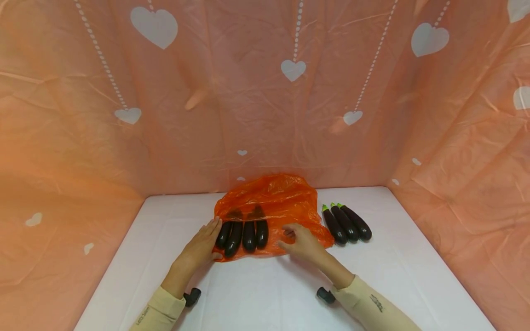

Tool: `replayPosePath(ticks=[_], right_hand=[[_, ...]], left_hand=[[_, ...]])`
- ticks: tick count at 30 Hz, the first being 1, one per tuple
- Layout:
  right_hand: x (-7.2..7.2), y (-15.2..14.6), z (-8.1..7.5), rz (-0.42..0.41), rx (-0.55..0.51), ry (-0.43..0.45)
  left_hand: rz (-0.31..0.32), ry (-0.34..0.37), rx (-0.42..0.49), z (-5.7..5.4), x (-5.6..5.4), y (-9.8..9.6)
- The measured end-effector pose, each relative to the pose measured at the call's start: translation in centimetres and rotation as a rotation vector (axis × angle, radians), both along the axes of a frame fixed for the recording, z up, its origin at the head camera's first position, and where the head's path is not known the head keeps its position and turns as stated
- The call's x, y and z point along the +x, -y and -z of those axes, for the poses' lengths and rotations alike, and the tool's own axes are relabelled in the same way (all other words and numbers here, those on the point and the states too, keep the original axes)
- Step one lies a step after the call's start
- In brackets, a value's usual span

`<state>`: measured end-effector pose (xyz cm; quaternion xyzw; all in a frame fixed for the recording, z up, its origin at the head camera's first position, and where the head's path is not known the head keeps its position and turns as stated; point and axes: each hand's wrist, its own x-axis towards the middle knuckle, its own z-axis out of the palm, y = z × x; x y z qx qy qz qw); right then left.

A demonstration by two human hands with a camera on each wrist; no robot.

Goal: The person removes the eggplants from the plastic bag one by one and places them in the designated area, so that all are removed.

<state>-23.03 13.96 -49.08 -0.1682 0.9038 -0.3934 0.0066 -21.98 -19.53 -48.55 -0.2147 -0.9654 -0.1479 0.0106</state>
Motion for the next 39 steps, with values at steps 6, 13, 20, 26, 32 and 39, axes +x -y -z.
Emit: replayPosePath(ticks=[6, 13, 20, 26, 32, 39], right_hand=[[-0.2, 1.7, 0.2, -0.014, 0.004, 0.027], [-0.6, 3.0, 0.3, 0.003, 0.026, 0.07], [-1.1, 3.8, 0.1, 0.02, 0.06, 0.076], [-1.6, 4.4, 0.1, 0.032, 0.086, 0.09], [-2.2, 4.7, 0.3, 0.028, 0.085, 0.119], [-2.3, 5.0, 0.1, 0.016, 0.103, 0.119]], left_hand=[[0.002, -0.004, -0.01, 0.2, -0.1, 0.0], [0.003, -0.012, -0.006, 0.0, -0.1, 0.0], [-0.001, -0.004, -0.002, -0.2, 0.0, -0.1], [-0.003, -0.001, 0.003, -0.1, 0.0, -0.1], [-0.006, 0.007, 0.002, -0.1, 0.0, -0.2], [-0.007, 0.017, 0.004, -0.1, 0.0, -0.1]])
